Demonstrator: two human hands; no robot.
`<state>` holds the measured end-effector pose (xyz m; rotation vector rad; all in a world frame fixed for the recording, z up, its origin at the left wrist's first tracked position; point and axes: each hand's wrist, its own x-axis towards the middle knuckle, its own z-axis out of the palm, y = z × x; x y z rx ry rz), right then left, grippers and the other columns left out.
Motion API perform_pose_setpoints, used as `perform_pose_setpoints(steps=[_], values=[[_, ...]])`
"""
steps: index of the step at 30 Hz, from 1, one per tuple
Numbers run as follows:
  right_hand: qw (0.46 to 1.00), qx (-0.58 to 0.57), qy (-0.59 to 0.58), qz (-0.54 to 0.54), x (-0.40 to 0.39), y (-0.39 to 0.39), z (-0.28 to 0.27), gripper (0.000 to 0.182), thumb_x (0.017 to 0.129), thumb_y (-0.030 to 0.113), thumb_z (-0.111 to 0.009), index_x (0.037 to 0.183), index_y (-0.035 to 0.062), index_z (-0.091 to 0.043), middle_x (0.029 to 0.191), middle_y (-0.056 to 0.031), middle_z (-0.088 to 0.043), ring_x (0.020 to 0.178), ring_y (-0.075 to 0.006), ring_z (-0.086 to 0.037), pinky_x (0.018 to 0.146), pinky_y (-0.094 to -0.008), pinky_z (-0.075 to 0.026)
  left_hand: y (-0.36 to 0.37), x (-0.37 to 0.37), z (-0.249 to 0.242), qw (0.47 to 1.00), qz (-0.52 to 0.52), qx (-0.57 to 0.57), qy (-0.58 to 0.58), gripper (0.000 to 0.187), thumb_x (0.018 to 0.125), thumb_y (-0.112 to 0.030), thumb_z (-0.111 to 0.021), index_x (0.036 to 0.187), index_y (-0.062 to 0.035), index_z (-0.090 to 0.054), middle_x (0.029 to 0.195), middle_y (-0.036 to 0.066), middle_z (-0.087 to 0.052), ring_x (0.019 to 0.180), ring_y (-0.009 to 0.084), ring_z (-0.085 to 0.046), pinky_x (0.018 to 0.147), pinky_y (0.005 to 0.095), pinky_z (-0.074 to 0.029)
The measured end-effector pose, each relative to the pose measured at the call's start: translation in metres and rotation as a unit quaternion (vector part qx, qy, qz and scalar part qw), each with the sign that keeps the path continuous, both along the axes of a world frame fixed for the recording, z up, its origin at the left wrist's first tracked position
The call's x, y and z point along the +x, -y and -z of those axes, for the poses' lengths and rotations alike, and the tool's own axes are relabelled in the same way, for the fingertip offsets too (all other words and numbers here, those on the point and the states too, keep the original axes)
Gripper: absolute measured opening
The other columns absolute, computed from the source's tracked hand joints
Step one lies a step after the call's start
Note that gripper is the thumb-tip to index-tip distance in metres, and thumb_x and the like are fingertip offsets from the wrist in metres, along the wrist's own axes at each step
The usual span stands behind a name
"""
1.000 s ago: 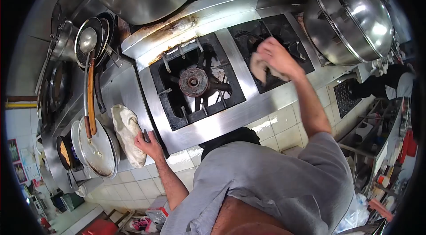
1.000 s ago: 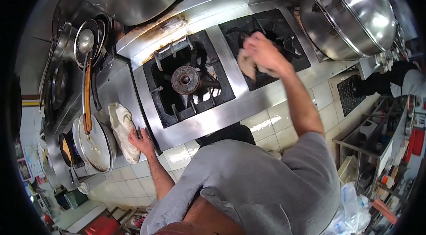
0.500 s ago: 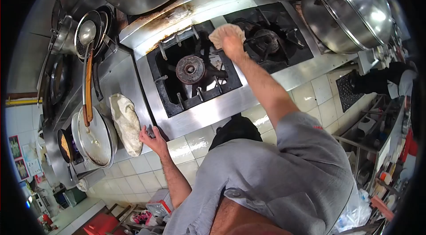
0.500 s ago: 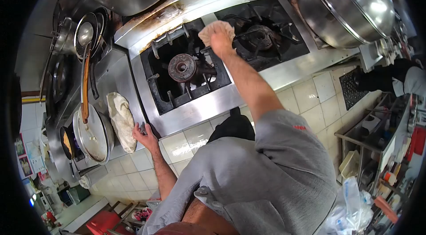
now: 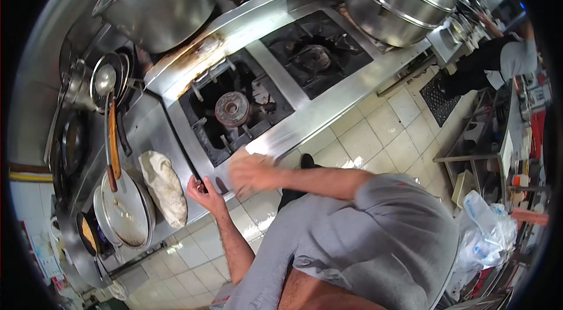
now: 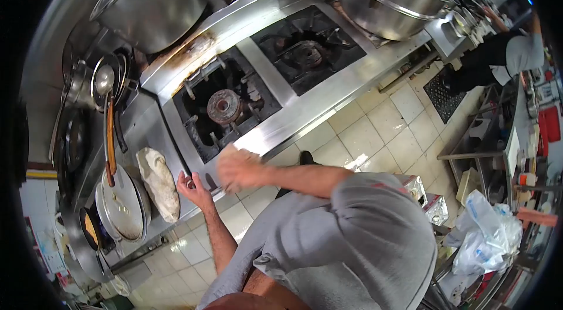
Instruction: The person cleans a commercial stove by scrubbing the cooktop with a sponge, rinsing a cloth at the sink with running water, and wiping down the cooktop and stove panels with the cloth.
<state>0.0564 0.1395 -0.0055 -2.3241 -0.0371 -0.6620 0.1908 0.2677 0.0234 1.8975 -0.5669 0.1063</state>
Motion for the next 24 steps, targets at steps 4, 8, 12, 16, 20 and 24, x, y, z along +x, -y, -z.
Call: perform_pose_setpoints(steps=[4, 8, 12, 16, 20, 24], values=[[0.959, -0.269, 0.076, 0.048, -0.015, 0.017, -0.012, 0.041, 0.064, 0.03, -0.059, 0.102, 0.0152, -0.059, 0.118, -0.0036, -0.047, 0.119, -0.0259, -0.037, 0.098, -0.0475, -0.028, 0.03, -0.004, -0.007, 0.997, 0.027, -0.001, 0.067, 0.04, 0.082, -0.015, -0.062, 0.117, -0.0008, -0.048, 0.106, 0.011, -0.046, 0.088, 0.0198, -0.045, 0.077, 0.0321, -0.038], [0.949, -0.274, -0.099, 0.119, -0.116, 0.109, -0.01, 0.049, 0.063, 0.032, -0.061, 0.111, 0.0222, -0.055, 0.123, -0.0044, -0.043, 0.122, -0.0244, -0.035, 0.097, -0.0443, -0.029, 0.011, -0.007, 0.002, 0.999, -0.013, 0.029, 0.043, 0.044, 0.083, -0.017, -0.061, 0.119, 0.0024, -0.044, 0.112, 0.015, -0.044, 0.091, 0.0241, -0.046, 0.08, 0.0344, -0.039], [0.935, -0.256, -0.158, 0.191, -0.253, 0.238, -0.001, 0.062, 0.063, 0.032, -0.066, 0.122, 0.0228, -0.048, 0.129, -0.0058, -0.039, 0.125, -0.0247, -0.033, 0.098, -0.0485, -0.028, -0.008, -0.019, 0.017, 0.987, -0.072, 0.107, 0.098, 0.045, 0.083, -0.018, -0.061, 0.119, 0.0032, -0.044, 0.111, 0.017, -0.044, 0.093, 0.0267, -0.044, 0.083, 0.0375, -0.037], [0.852, -0.297, -0.282, 0.326, -0.378, 0.345, -0.001, 0.07, 0.07, 0.031, -0.065, 0.133, 0.0244, -0.037, 0.137, -0.0059, -0.032, 0.128, -0.0252, -0.03, 0.101, -0.0509, -0.025, 0.014, -0.042, 0.028, 0.958, -0.151, 0.157, 0.186, 0.046, 0.084, -0.024, -0.061, 0.118, 0.0028, -0.046, 0.113, 0.019, -0.046, 0.1, 0.0314, -0.045, 0.087, 0.0416, -0.036], [0.767, -0.307, -0.334, 0.454, -0.483, 0.453, 0.006, 0.067, 0.072, 0.025, -0.061, 0.134, 0.0216, -0.035, 0.137, -0.0078, -0.033, 0.128, -0.0265, -0.029, 0.102, -0.0488, -0.026, 0.064, -0.072, 0.039, 0.921, -0.212, 0.229, 0.233, 0.048, 0.084, -0.033, -0.059, 0.114, 0.0025, -0.049, 0.114, 0.021, -0.047, 0.106, 0.0353, -0.044, 0.091, 0.0457, -0.034], [0.718, -0.307, -0.299, 0.549, -0.571, 0.564, 0.037, 0.053, 0.079, 0.01, -0.047, 0.131, 0.0121, -0.038, 0.135, -0.0166, -0.034, 0.126, -0.0341, -0.031, 0.103, -0.042, -0.028, 0.123, -0.106, 0.035, 0.929, -0.203, 0.239, 0.195, 0.051, 0.082, -0.037, -0.061, 0.114, 0.0022, -0.05, 0.111, 0.021, -0.047, 0.105, 0.0354, -0.043, 0.091, 0.0464, -0.033]])
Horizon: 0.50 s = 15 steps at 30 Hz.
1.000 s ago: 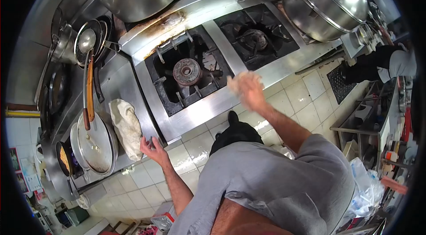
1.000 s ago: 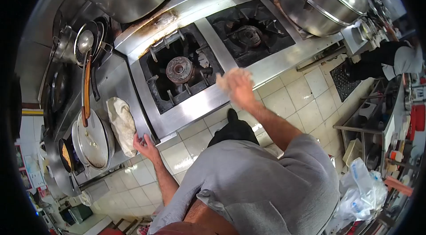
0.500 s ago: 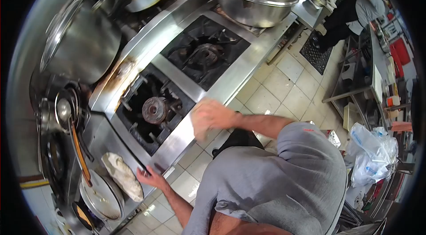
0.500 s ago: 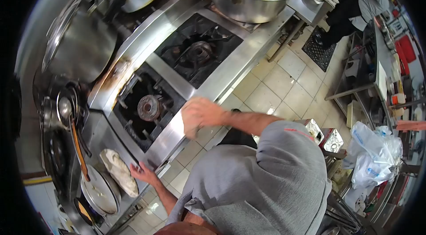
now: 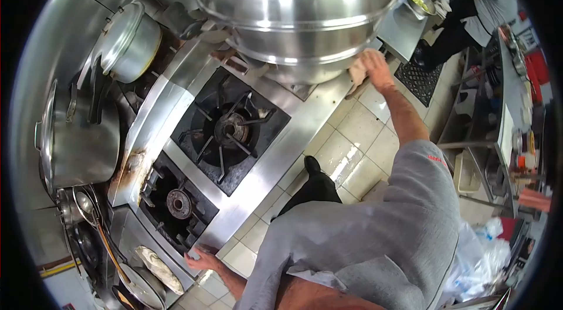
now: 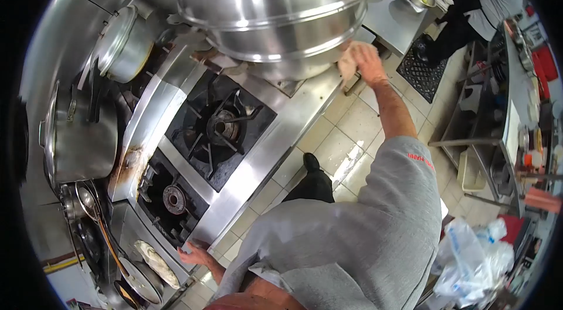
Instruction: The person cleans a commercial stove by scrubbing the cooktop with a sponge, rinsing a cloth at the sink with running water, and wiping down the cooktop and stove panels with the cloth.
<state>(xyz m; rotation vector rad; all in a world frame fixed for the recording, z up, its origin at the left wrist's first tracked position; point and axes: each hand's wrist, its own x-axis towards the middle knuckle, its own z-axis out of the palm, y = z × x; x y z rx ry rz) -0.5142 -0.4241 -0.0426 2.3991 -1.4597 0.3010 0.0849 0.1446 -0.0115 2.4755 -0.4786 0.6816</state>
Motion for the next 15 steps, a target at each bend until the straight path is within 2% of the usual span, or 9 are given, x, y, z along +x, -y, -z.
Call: perform_pose_setpoints(steps=[1, 3, 5, 8, 10, 11, 12, 14, 15], values=[[0.966, 0.106, 0.21, 0.11, 0.008, 0.0, -0.029, 0.047, 0.082, 0.007, -0.043, 0.129, 0.0107, -0.04, 0.133, -0.019, -0.035, 0.123, -0.037, -0.034, 0.101, -0.0402, -0.032, 0.019, -0.014, -0.009, 1.0, -0.005, -0.003, -0.025, 0.052, 0.081, -0.037, -0.061, 0.114, 0.0022, -0.05, 0.11, 0.021, -0.046, 0.105, 0.0356, -0.042, 0.09, 0.0462, -0.033], [0.979, 0.061, 0.1, 0.166, -0.018, 0.039, -0.012, 0.043, 0.08, 0.008, -0.047, 0.123, 0.0099, -0.047, 0.131, -0.0211, -0.036, 0.108, -0.0354, -0.047, 0.092, -0.0437, -0.039, 0.041, -0.023, -0.007, 0.999, -0.004, -0.013, -0.046, 0.05, 0.081, -0.035, -0.061, 0.114, 0.0016, -0.049, 0.109, 0.022, -0.045, 0.104, 0.0359, -0.042, 0.091, 0.0464, -0.033], [0.958, 0.114, 0.179, 0.192, -0.004, 0.036, -0.067, 0.039, 0.078, 0.005, -0.047, 0.116, 0.0096, -0.053, 0.125, -0.0215, -0.044, 0.109, -0.0337, -0.047, 0.09, -0.0432, -0.041, 0.049, -0.021, 0.0, 0.999, -0.003, -0.008, -0.039, 0.05, 0.081, -0.034, -0.061, 0.114, 0.0012, -0.049, 0.108, 0.022, -0.046, 0.103, 0.0355, -0.042, 0.09, 0.0462, -0.033], [0.854, 0.514, 0.043, 0.071, 0.015, 0.026, -0.137, 0.04, 0.071, 0.01, -0.059, 0.111, 0.0132, -0.059, 0.102, -0.007, -0.063, 0.083, -0.0306, -0.062, 0.074, -0.0334, -0.051, 0.058, -0.023, 0.003, 0.999, -0.003, -0.028, -0.043, 0.048, 0.08, -0.03, -0.063, 0.114, 0.0011, -0.049, 0.108, 0.02, -0.044, 0.098, 0.0325, -0.043, 0.088, 0.0429, -0.036], [0.643, 0.713, 0.272, 0.059, 0.015, 0.0, -0.128, 0.058, 0.068, 0.004, -0.055, 0.125, 0.0093, -0.043, 0.101, -0.0136, -0.064, 0.078, -0.0223, -0.065, 0.066, -0.0328, -0.052, 0.06, -0.023, 0.004, 0.997, -0.017, -0.046, -0.06, 0.049, 0.08, -0.03, -0.064, 0.115, 0.0009, -0.049, 0.108, 0.02, -0.044, 0.098, 0.0316, -0.043, 0.087, 0.042, -0.036], [0.726, 0.646, 0.192, -0.134, 0.043, -0.026, -0.145, 0.057, 0.069, 0.0, -0.058, 0.123, 0.0063, -0.041, 0.089, -0.0081, -0.063, 0.07, -0.019, -0.062, 0.053, -0.0262, -0.052, 0.06, -0.023, 0.007, 0.997, -0.023, -0.052, -0.045, 0.047, 0.081, -0.029, -0.063, 0.115, 0.0005, -0.049, 0.107, 0.019, -0.044, 0.097, 0.0309, -0.043, 0.086, 0.0419, -0.036], [0.658, 0.641, 0.308, -0.247, 0.079, -0.05, -0.147, 0.054, 0.067, -0.006, -0.056, 0.118, 0.0075, -0.045, 0.102, -0.0092, -0.057, 0.092, -0.02, -0.057, 0.073, -0.0301, -0.05, 0.064, -0.025, 0.004, 0.996, -0.028, -0.065, -0.046, 0.046, 0.081, -0.028, -0.063, 0.115, 0.0005, -0.049, 0.107, 0.019, -0.044, 0.096, 0.0305, -0.043, 0.086, 0.0418, -0.036], [0.677, 0.659, 0.269, -0.187, 0.15, -0.091, -0.151, 0.054, 0.066, -0.009, -0.058, 0.116, 0.0077, -0.045, 0.109, -0.0086, -0.051, 0.103, -0.0209, -0.05, 0.085, -0.034, -0.044, 0.068, -0.027, 0.003, 0.995, -0.048, -0.075, -0.051, 0.044, 0.082, -0.027, -0.062, 0.115, 0.0004, -0.049, 0.107, 0.018, -0.044, 0.097, 0.0302, -0.043, 0.086, 0.0417, -0.036], [0.691, 0.613, 0.286, -0.255, 0.191, -0.104, -0.156, 0.05, 0.066, -0.01, -0.055, 0.113, 0.0069, -0.048, 0.108, -0.01, -0.051, 0.103, -0.0231, -0.051, 0.086, -0.0342, -0.044, 0.069, -0.028, 0.003, 0.994, -0.052, -0.08, -0.051, 0.044, 0.082, -0.027, -0.062, 0.115, 0.0004, -0.049, 0.107, 0.018, -0.044, 0.097, 0.0302, -0.043, 0.086, 0.0417, -0.036]])
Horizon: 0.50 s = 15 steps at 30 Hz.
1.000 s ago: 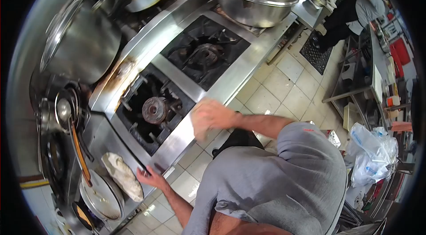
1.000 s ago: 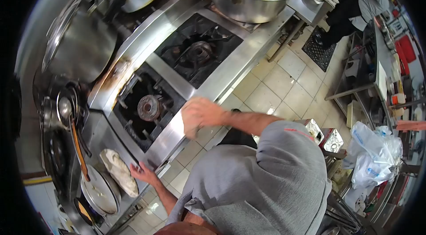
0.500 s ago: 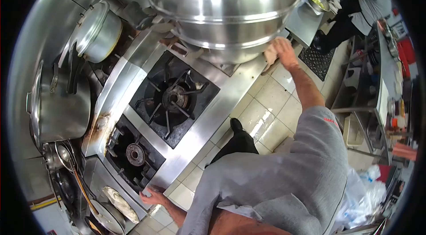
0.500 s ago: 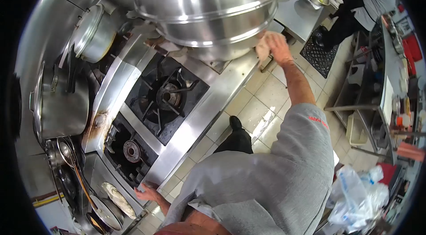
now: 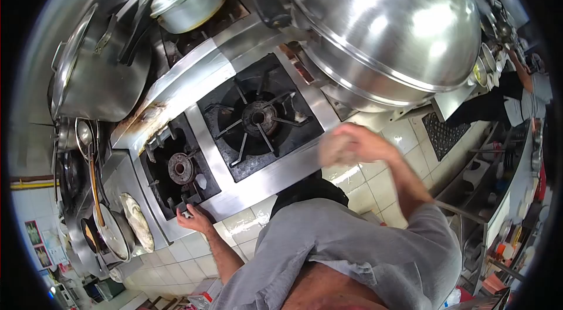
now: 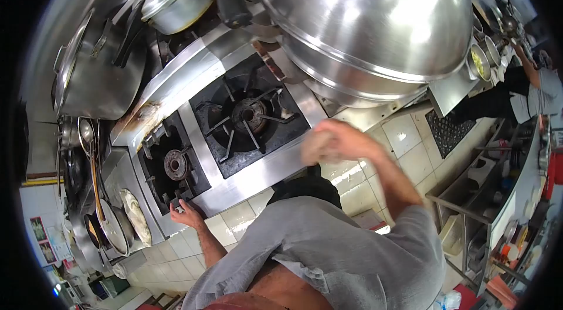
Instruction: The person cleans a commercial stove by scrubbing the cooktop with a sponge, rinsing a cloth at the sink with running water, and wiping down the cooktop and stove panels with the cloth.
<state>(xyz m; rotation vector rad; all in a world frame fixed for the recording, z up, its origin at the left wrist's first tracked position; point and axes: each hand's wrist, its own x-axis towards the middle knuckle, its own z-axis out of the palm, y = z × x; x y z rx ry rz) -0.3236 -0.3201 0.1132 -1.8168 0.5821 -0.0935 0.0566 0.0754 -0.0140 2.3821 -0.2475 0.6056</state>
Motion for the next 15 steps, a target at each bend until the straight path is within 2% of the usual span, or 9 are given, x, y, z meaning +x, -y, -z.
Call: perform_pose_setpoints(steps=[1, 2, 4, 5, 7, 9, 11, 13, 15], values=[[0.995, -0.098, 0.019, -0.012, 0.037, -0.004, -0.001, 0.04, 0.069, -0.008, -0.056, 0.106, 0.006, -0.052, 0.108, -0.0118, -0.052, 0.105, -0.0264, -0.052, 0.089, -0.0337, -0.042, 0.001, -0.001, -0.002, 1.0, 0.005, -0.002, -0.002, 0.044, 0.082, -0.027, -0.062, 0.114, 0.0005, -0.049, 0.108, 0.019, -0.043, 0.097, 0.0302, -0.043, 0.086, 0.0416, -0.036], [0.989, -0.129, 0.065, -0.014, 0.073, -0.006, -0.01, 0.046, 0.066, -0.013, -0.049, 0.108, 0.0055, -0.053, 0.112, -0.0163, -0.048, 0.111, -0.0312, -0.047, 0.093, -0.0331, -0.039, 0.001, -0.001, -0.003, 1.0, 0.01, -0.003, -0.003, 0.044, 0.082, -0.027, -0.061, 0.114, 0.0005, -0.048, 0.108, 0.019, -0.043, 0.097, 0.0302, -0.043, 0.087, 0.0416, -0.036], [0.965, -0.223, 0.131, 0.051, 0.138, -0.003, -0.005, 0.048, 0.069, -0.011, -0.05, 0.113, 0.0078, -0.053, 0.117, -0.0164, -0.043, 0.109, -0.0321, -0.046, 0.091, -0.0339, -0.04, 0.002, -0.003, -0.004, 1.0, 0.008, -0.019, -0.004, 0.044, 0.083, -0.027, -0.061, 0.115, 0.0005, -0.048, 0.109, 0.019, -0.043, 0.097, 0.0302, -0.043, 0.087, 0.0415, -0.036], [0.964, -0.204, 0.148, 0.089, 0.17, 0.003, 0.004, 0.048, 0.07, -0.011, -0.051, 0.113, 0.0089, -0.054, 0.117, -0.0168, -0.041, 0.106, -0.0341, -0.046, 0.09, -0.0344, -0.04, 0.003, -0.004, -0.004, 0.999, 0.011, -0.03, -0.007, 0.044, 0.083, -0.027, -0.06, 0.115, 0.0005, -0.048, 0.11, 0.019, -0.043, 0.096, 0.0303, -0.043, 0.087, 0.0415, -0.036], [0.917, -0.335, 0.153, 0.151, 0.223, 0.025, 0.0, 0.041, 0.072, -0.008, -0.053, 0.109, 0.0096, -0.056, 0.118, -0.018, -0.041, 0.106, -0.0354, -0.045, 0.086, -0.0359, -0.042, 0.004, -0.005, -0.006, 0.999, 0.009, -0.04, -0.016, 0.045, 0.084, -0.027, -0.06, 0.116, 0.0013, -0.047, 0.111, 0.019, -0.042, 0.099, 0.0307, -0.043, 0.087, 0.0411, -0.036], [0.83, -0.511, 0.111, 0.194, 0.274, 0.049, 0.021, 0.041, 0.069, -0.004, -0.054, 0.107, 0.012, -0.059, 0.119, -0.017, -0.043, 0.106, -0.0361, -0.044, 0.091, -0.0432, -0.037, 0.003, -0.003, -0.003, 0.998, 0.007, -0.049, -0.026, 0.044, 0.084, -0.026, -0.06, 0.116, 0.0014, -0.046, 0.111, 0.019, -0.042, 0.1, 0.0306, -0.043, 0.088, 0.0407, -0.036], [0.814, -0.549, 0.073, 0.175, 0.316, 0.081, 0.073, 0.029, 0.074, 0.006, -0.052, 0.102, 0.0099, -0.061, 0.119, -0.0146, -0.045, 0.109, -0.0351, -0.043, 0.091, -0.044, -0.038, 0.003, -0.003, -0.004, 0.998, 0.005, -0.049, -0.03, 0.044, 0.083, -0.025, -0.06, 0.116, 0.0015, -0.046, 0.112, 0.019, -0.042, 0.1, 0.0304, -0.043, 0.088, 0.0402, -0.036], [0.811, -0.577, 0.0, 0.099, 0.326, 0.125, 0.134, 0.026, 0.076, 0.009, -0.051, 0.098, 0.0092, -0.063, 0.117, -0.0135, -0.048, 0.108, -0.0339, -0.045, 0.091, -0.0435, -0.04, 0.005, -0.004, -0.008, 0.998, 0.016, -0.046, -0.041, 0.044, 0.083, -0.025, -0.06, 0.116, 0.0015, -0.046, 0.111, 0.019, -0.042, 0.1, 0.0301, -0.043, 0.088, 0.0397, -0.036], [0.779, -0.591, -0.139, 0.156, 0.318, 0.163, 0.127, 0.031, 0.076, 0.011, -0.05, 0.104, 0.0096, -0.063, 0.107, -0.0154, -0.056, 0.104, -0.0337, -0.05, 0.093, -0.0392, -0.039, 0.005, -0.001, -0.006, 0.998, 0.029, -0.048, -0.039, 0.043, 0.083, -0.024, -0.06, 0.115, 0.0026, -0.047, 0.11, 0.019, -0.043, 0.1, 0.0295, -0.043, 0.087, 0.0389, -0.036]])
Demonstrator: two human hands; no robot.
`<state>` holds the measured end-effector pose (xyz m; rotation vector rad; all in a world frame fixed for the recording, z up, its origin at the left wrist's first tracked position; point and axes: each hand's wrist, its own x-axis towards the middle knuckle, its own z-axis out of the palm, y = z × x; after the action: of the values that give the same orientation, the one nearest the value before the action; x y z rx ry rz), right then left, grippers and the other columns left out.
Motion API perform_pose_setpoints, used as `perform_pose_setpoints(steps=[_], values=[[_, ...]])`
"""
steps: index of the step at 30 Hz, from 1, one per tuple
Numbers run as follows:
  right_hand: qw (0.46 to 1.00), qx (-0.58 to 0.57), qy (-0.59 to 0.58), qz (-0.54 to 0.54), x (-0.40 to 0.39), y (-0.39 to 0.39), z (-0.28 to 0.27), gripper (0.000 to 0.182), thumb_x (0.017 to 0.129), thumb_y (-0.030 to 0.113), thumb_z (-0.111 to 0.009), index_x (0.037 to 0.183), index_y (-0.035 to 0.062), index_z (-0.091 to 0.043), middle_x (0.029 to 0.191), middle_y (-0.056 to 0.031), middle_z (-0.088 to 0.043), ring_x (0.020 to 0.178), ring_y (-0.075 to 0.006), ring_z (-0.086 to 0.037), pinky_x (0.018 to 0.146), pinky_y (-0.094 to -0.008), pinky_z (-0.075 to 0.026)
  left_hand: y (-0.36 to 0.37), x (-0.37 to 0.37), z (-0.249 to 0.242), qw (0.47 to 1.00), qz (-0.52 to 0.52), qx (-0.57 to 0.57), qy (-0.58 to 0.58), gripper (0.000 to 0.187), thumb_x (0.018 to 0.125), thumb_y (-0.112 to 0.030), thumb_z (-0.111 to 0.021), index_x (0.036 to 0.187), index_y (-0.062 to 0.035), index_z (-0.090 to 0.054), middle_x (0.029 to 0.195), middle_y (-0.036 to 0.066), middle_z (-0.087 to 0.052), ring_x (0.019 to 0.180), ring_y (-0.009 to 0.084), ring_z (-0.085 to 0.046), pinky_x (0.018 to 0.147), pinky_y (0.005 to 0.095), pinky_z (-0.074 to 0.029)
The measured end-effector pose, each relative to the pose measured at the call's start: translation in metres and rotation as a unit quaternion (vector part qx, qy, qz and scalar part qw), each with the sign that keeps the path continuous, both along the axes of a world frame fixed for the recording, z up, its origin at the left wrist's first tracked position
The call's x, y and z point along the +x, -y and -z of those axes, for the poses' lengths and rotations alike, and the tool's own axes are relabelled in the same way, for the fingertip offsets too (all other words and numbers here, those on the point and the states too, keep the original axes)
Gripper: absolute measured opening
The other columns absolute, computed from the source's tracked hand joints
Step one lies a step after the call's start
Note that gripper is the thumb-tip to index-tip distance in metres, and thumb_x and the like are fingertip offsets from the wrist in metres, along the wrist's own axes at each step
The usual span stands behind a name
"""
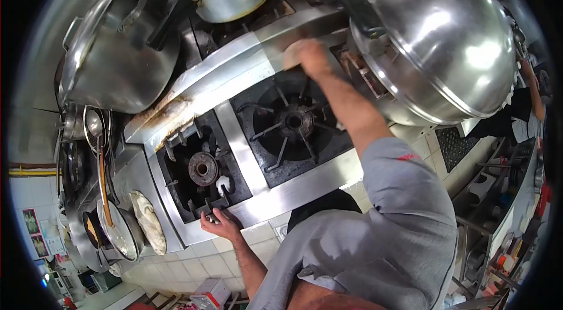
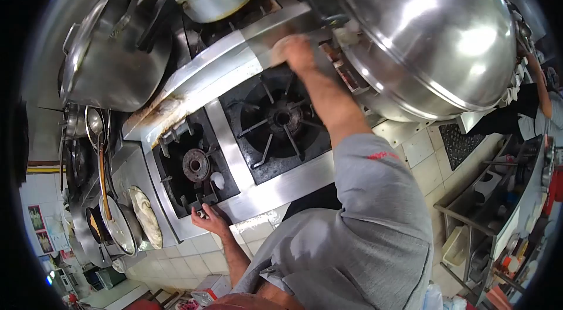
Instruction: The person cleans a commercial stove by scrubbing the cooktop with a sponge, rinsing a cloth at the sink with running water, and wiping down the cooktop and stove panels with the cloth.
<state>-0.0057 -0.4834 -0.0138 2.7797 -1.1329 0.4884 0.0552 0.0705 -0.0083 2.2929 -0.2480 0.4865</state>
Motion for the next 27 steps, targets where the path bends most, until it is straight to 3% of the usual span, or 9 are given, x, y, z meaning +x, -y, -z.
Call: perform_pose_setpoints(steps=[6, 8, 10, 13, 17, 19, 21, 25, 27], values=[[0.971, 0.153, -0.082, 0.163, -0.022, 0.021, -0.023, 0.026, 0.081, 0.013, -0.047, 0.097, 0.0051, -0.066, 0.111, -0.0174, -0.057, 0.102, -0.0304, -0.055, 0.085, -0.0402, -0.046, 0.003, -0.002, -0.006, 0.999, 0.008, -0.026, -0.02, 0.043, 0.083, -0.025, -0.061, 0.113, 0.0032, -0.048, 0.11, 0.017, -0.044, 0.098, 0.0289, -0.044, 0.088, 0.0389, -0.036], [0.951, 0.239, 0.019, 0.196, -0.039, -0.025, -0.048, 0.026, 0.081, 0.011, -0.047, 0.096, 0.0045, -0.066, 0.106, -0.0185, -0.06, 0.101, -0.0302, -0.057, 0.083, -0.041, -0.048, -0.002, -0.003, -0.008, 1.0, 0.014, -0.018, -0.021, 0.043, 0.084, -0.026, -0.06, 0.113, 0.0033, -0.048, 0.11, 0.018, -0.044, 0.099, 0.0286, -0.045, 0.087, 0.0383, -0.037], [0.963, 0.21, -0.111, 0.124, -0.067, -0.053, -0.065, 0.03, 0.08, 0.017, -0.052, 0.104, 0.003, -0.061, 0.103, -0.0209, -0.06, 0.1, -0.0317, -0.057, 0.087, -0.0401, -0.045, -0.001, -0.001, -0.006, 0.999, 0.027, -0.017, -0.022, 0.044, 0.084, -0.027, -0.06, 0.113, 0.0035, -0.048, 0.111, 0.018, -0.045, 0.1, 0.0284, -0.045, 0.087, 0.0377, -0.037], [0.965, 0.214, -0.09, 0.122, -0.122, -0.099, -0.049, 0.022, 0.074, 0.011, -0.055, 0.087, -0.0037, -0.063, 0.096, -0.0243, -0.061, 0.092, -0.0351, -0.06, 0.081, -0.0414, -0.048, -0.004, -0.002, -0.009, 0.998, 0.052, -0.023, -0.012, 0.043, 0.085, -0.028, -0.06, 0.113, 0.0033, -0.049, 0.109, 0.017, -0.046, 0.1, 0.0282, -0.045, 0.088, 0.038, -0.037], [0.958, 0.201, -0.132, 0.158, -0.198, -0.194, -0.065, 0.02, 0.072, 0.014, -0.056, 0.08, -0.001, -0.065, 0.082, -0.0197, -0.063, 0.087, -0.0331, -0.06, 0.08, -0.0412, -0.047, -0.01, -0.002, -0.01, 0.993, 0.088, -0.063, -0.05, 0.043, 0.085, -0.027, -0.06, 0.113, 0.0034, -0.048, 0.108, 0.016, -0.046, 0.097, 0.0261, -0.045, 0.087, 0.0369, -0.036], [0.96, 0.189, -0.161, 0.129, -0.242, -0.22, -0.041, 0.022, 0.071, 0.018, -0.056, 0.082, 0.0013, -0.065, 0.081, -0.0181, -0.063, 0.085, -0.0325, -0.061, 0.078, -0.0408, -0.047, -0.011, 0.001, -0.006, 0.99, 0.096, -0.083, -0.061, 0.042, 0.085, -0.026, -0.06, 0.113, 0.0031, -0.048, 0.107, 0.015, -0.046, 0.095, 0.0252, -0.045, 0.085, 0.0361, -0.037], [0.911, 0.363, -0.171, 0.098, -0.256, -0.244, -0.084, 0.023, 0.071, 0.02, -0.056, 0.088, 0.0062, -0.066, 0.085, -0.0162, -0.064, 0.083, -0.0314, -0.06, 0.079, -0.0393, -0.047, -0.012, 0.002, -0.006, 0.988, 0.101, -0.094, -0.066, 0.042, 0.085, -0.025, -0.059, 0.114, 0.0029, -0.047, 0.108, 0.014, -0.044, 0.093, 0.0225, -0.044, 0.082, 0.0341, -0.037], [0.927, 0.365, -0.022, -0.08, -0.213, -0.303, -0.124, 0.028, 0.068, 0.013, -0.06, 0.095, 0.0107, -0.064, 0.105, -0.0083, -0.057, 0.097, -0.0277, -0.052, 0.084, -0.0367, -0.044, 0.006, -0.002, -0.016, 0.973, 0.158, -0.161, -0.052, 0.042, 0.086, -0.021, -0.058, 0.118, 0.0022, -0.043, 0.112, 0.013, -0.042, 0.096, 0.0206, -0.043, 0.083, 0.0323, -0.036], [0.934, 0.278, -0.045, -0.221, -0.179, -0.336, -0.087, 0.038, 0.067, 0.011, -0.061, 0.105, 0.0125, -0.061, 0.121, -0.0066, -0.049, 0.11, -0.0323, -0.043, 0.094, -0.0473, -0.034, 0.028, -0.011, -0.03, 0.968, 0.176, -0.17, -0.061, 0.041, 0.086, -0.02, -0.058, 0.118, 0.0024, -0.043, 0.111, 0.012, -0.042, 0.096, 0.02, -0.043, 0.082, 0.0316, -0.036]])
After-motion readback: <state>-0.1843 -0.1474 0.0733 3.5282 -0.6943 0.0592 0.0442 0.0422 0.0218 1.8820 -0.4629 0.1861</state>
